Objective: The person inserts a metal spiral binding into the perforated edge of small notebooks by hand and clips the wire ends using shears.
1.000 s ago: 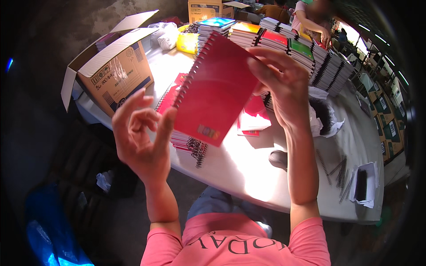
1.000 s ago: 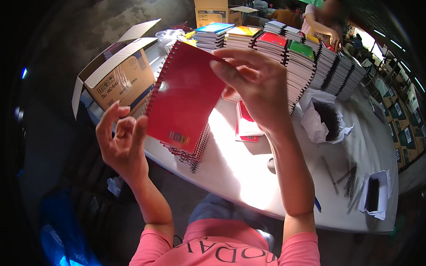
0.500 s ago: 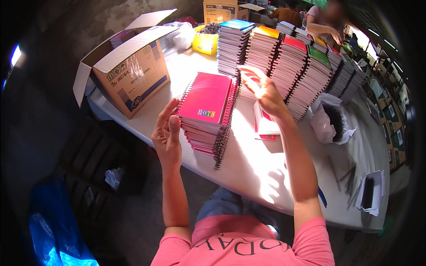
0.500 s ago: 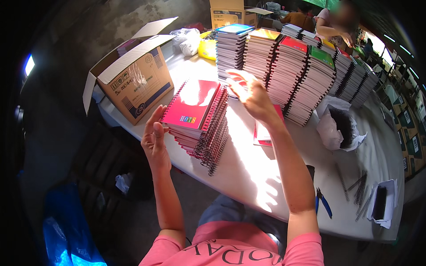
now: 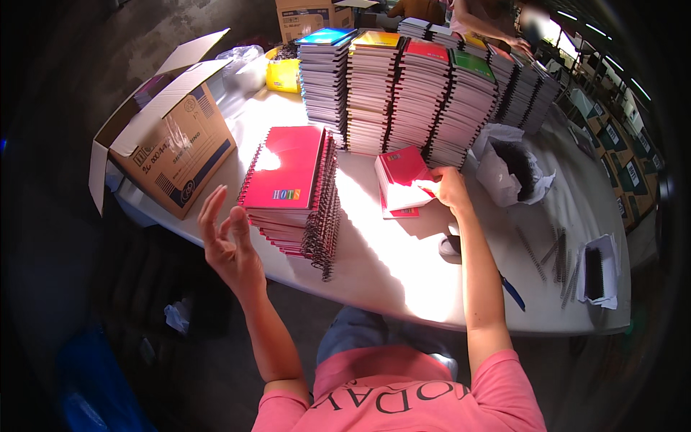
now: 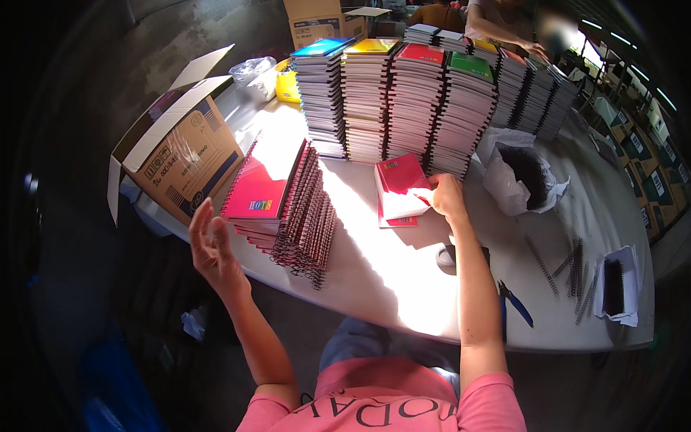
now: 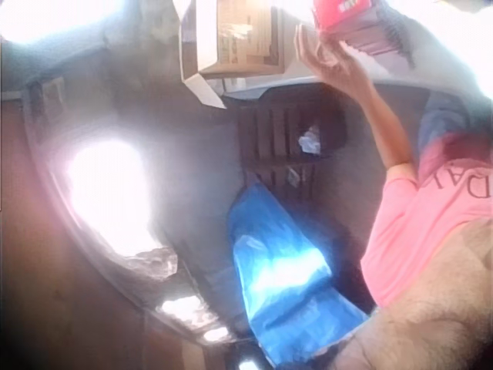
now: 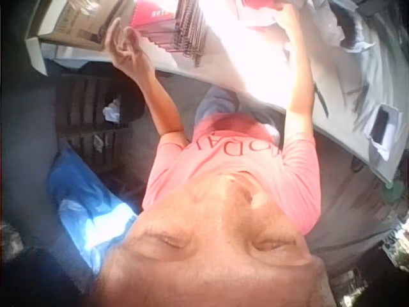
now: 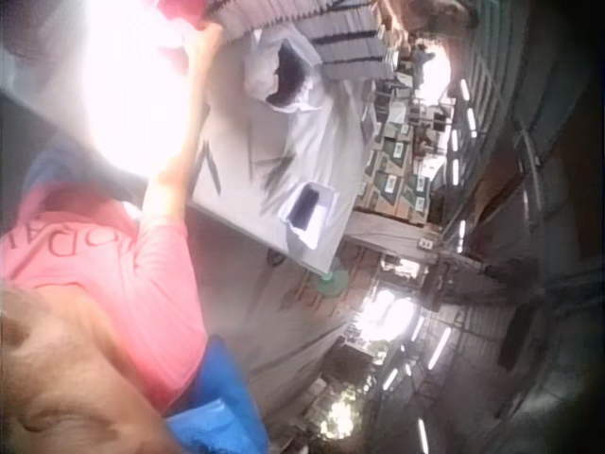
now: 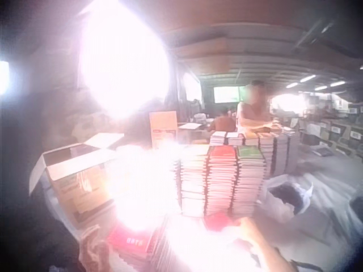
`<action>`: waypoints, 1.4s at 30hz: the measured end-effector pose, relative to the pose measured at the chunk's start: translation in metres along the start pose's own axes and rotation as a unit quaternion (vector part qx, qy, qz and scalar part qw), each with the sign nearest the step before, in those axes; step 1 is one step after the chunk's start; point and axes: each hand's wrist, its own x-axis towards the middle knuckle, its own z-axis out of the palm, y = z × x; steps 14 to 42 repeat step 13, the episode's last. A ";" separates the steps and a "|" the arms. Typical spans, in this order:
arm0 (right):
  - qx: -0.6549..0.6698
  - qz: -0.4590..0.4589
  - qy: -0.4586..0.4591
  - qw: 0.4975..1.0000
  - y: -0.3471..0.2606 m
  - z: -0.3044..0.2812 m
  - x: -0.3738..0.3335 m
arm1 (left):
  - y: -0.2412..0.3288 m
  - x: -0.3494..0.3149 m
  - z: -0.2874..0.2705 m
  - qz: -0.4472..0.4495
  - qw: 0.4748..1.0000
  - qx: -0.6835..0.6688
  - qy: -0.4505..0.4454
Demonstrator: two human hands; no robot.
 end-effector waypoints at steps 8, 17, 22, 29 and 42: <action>0.108 -0.138 0.032 0.984 -0.043 -0.032 -0.102 | 0.086 -0.102 0.053 0.294 0.930 -0.060 -0.210; -0.068 -0.254 0.069 0.962 0.042 -0.014 -0.153 | 0.021 -0.173 0.130 0.212 0.845 0.243 -0.428; -0.068 -0.254 0.069 0.962 0.042 -0.014 -0.153 | 0.021 -0.173 0.130 0.212 0.845 0.243 -0.428; -0.068 -0.254 0.069 0.962 0.042 -0.014 -0.153 | 0.021 -0.173 0.130 0.212 0.845 0.243 -0.428; -0.068 -0.254 0.069 0.962 0.042 -0.014 -0.153 | 0.021 -0.173 0.130 0.212 0.845 0.243 -0.428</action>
